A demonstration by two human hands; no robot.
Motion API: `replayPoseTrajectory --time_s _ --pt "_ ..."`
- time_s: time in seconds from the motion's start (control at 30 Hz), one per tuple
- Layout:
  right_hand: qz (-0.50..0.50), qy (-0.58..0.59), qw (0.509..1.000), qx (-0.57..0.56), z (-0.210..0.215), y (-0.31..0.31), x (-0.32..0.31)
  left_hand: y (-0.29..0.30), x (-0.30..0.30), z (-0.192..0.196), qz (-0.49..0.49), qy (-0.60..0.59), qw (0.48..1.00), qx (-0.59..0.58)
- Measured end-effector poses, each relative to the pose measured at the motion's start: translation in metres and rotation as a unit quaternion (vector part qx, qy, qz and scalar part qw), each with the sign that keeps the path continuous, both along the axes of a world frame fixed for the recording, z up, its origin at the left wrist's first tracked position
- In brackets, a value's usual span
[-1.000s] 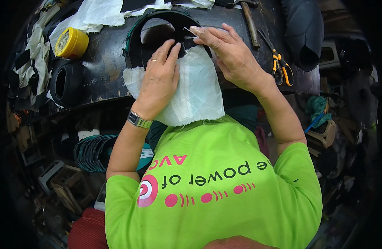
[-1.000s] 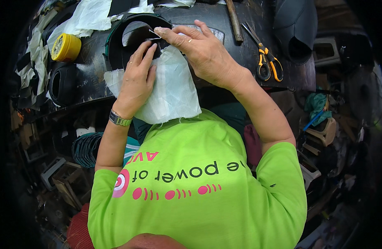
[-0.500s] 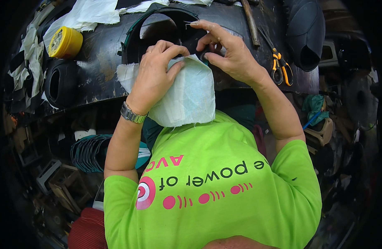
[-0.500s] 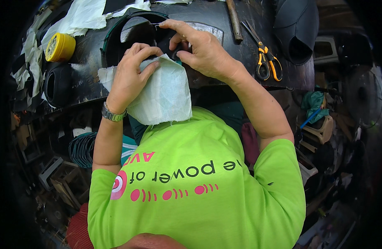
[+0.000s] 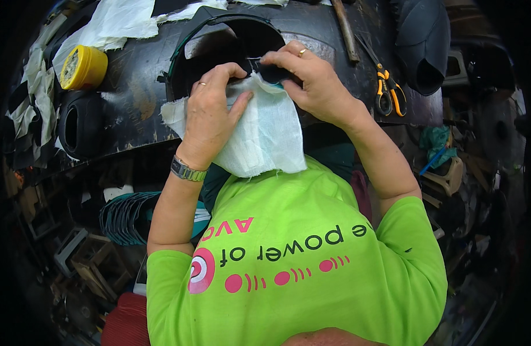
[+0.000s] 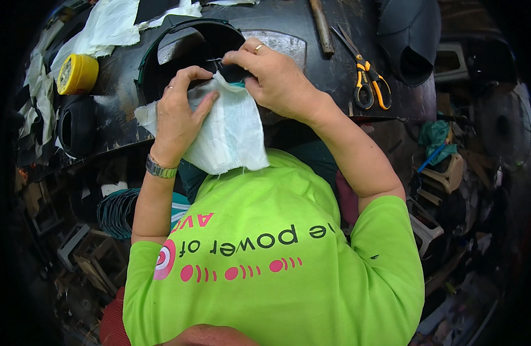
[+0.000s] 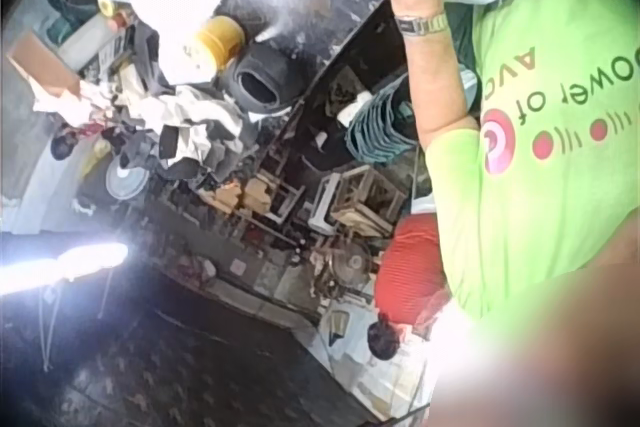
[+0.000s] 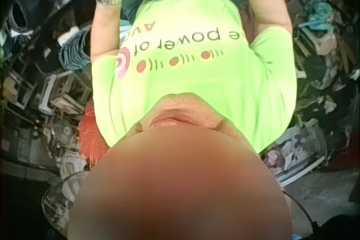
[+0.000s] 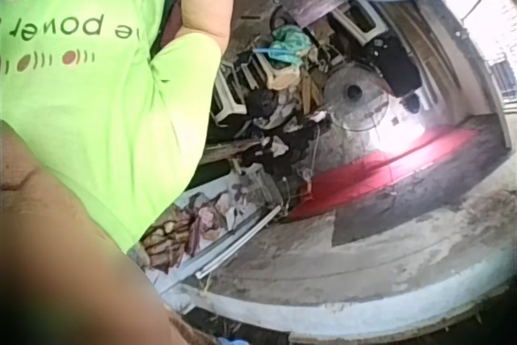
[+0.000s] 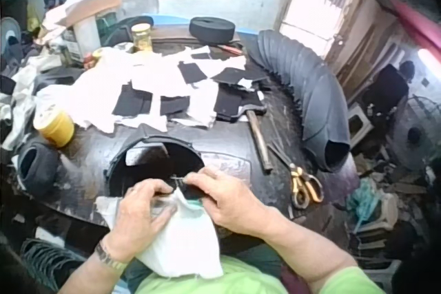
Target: The person repeatedly places white fabric and black foam padding inside a teal helmet, trims the edges with scissors, and uses a hammer to press the padding into place. The person flips the helmet to access different areas and continues trimming and tucking the materials.
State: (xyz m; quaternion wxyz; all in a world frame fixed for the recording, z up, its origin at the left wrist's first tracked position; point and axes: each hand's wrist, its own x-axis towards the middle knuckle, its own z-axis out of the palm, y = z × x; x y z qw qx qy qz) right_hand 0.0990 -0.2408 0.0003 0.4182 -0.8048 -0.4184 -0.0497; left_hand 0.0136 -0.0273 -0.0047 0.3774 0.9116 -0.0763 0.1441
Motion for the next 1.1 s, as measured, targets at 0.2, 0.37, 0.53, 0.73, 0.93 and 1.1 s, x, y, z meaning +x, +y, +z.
replayPoseTrajectory --time_s 0.2,0.37,0.53,0.73,0.93,1.1 --pt "-0.098 -0.020 0.995 0.008 -0.003 0.017 0.006 0.002 -0.001 -0.004 -0.005 -0.009 1.000 0.018" --pt "-0.153 0.155 0.975 0.036 0.000 0.026 0.022 0.004 0.002 -0.008 -0.048 -0.088 0.991 0.088" --pt "-0.091 0.167 0.982 0.012 0.010 0.014 0.021 0.002 -0.002 -0.006 -0.058 -0.055 0.978 0.193" --pt "-0.033 0.016 0.999 -0.033 0.010 0.000 0.006 -0.001 -0.005 0.003 -0.091 -0.031 0.964 0.249" --pt "-0.022 -0.065 0.997 -0.045 -0.003 -0.009 0.004 -0.009 -0.014 0.012 -0.128 -0.022 0.951 0.280" --pt "0.010 -0.140 0.987 -0.082 -0.006 -0.017 0.007 -0.007 -0.015 0.010 -0.130 -0.035 0.953 0.271"
